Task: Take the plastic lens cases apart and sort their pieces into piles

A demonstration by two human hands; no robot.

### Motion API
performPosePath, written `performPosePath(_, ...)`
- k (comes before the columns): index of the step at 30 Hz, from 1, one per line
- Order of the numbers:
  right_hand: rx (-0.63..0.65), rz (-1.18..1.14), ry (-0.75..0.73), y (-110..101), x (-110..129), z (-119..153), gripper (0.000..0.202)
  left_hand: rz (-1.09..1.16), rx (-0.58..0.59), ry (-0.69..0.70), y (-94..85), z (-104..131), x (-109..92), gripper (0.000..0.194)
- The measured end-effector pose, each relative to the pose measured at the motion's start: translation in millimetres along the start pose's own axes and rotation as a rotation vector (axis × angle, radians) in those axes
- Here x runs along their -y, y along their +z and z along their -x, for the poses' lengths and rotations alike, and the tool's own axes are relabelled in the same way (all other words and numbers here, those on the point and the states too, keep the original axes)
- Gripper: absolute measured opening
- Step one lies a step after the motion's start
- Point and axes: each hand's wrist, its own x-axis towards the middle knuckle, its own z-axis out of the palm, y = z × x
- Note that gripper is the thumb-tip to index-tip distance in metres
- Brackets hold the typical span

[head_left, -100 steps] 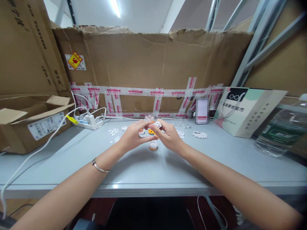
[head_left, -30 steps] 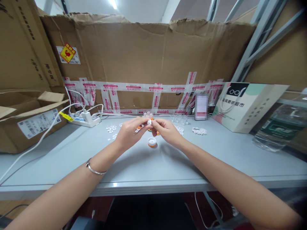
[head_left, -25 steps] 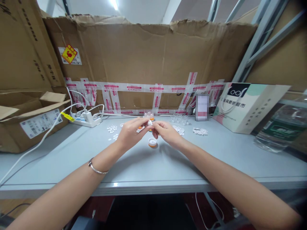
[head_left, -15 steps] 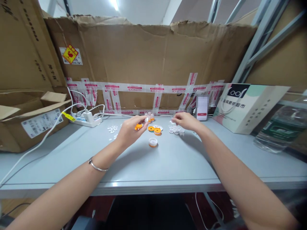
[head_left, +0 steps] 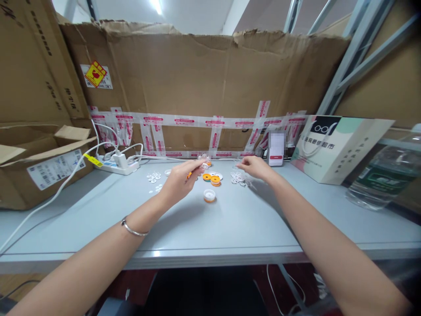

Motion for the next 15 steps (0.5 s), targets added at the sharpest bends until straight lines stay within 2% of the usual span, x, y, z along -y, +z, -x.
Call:
performPosePath(2, -0.011, -0.181, -0.132, -3, 22, 12, 0.025, 0.124, 0.032, -0.078, 1.7, 1, -1, 0.022)
performPosePath(3, 0.031, -0.314, -0.210, -3, 34, 20, 0.026, 0.186, 0.059, -0.119, 2.6, 2, -1, 0.020)
performPosePath(5, 0.203, -0.545, -0.390, -3, 56, 36, 0.031, 0.278, 0.129, -0.168, 3.9, 3, -1, 0.014)
performPosePath(8, 0.352, -0.644, -0.552, -1, 77, 53, 0.037, 0.308, 0.214, -0.153, 4.4, 4, -1, 0.007)
performPosePath(11, 0.345, -0.601, -0.553, 6, 81, 57, 0.036, 0.218, 0.217, -0.107, 4.4, 4, 0, 0.011)
performPosePath(15, 0.229, -0.585, -0.422, 19, 78, 51, 0.041, -0.085, 0.132, -0.015, 6.4, 5, -2, 0.014)
